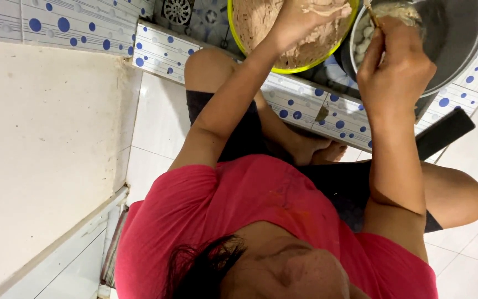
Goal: A person sitting on the floor uses a spoon to scoop meat paste from a bowl and drop it into a pot of water to form meatballs.
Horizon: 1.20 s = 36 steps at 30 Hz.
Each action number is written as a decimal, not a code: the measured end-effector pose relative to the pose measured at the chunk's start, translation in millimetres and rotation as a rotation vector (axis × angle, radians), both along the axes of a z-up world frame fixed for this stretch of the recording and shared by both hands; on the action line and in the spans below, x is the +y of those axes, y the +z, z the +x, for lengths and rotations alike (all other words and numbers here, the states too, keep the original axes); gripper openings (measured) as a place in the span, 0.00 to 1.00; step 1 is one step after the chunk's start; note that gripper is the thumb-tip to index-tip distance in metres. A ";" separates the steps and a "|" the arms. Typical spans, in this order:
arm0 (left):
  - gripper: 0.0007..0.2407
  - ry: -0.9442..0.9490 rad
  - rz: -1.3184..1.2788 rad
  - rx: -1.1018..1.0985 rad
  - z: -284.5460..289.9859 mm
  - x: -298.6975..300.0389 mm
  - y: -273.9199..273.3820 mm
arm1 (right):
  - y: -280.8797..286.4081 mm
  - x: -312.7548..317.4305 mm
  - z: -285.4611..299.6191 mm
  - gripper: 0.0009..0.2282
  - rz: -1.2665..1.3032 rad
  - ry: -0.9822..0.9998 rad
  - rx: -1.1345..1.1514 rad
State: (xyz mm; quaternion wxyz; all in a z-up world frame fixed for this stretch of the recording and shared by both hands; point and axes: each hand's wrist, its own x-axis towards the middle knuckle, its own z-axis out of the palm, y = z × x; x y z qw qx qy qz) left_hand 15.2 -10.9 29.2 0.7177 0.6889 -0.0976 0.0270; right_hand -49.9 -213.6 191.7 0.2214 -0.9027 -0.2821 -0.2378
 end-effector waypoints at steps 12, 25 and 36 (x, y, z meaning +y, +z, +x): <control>0.32 0.147 -0.036 0.535 9.7 -8.7 -41.1 | -2.8 12.9 -6.6 0.12 -0.296 -0.107 -0.068; 0.15 0.303 0.532 0.288 9.8 -6.5 -74.5 | -64.2 7.6 8.4 0.05 0.296 0.044 0.641; 0.06 0.299 0.464 0.244 11.2 15.2 -123.5 | -149.7 -103.6 61.2 0.03 0.310 -0.183 0.639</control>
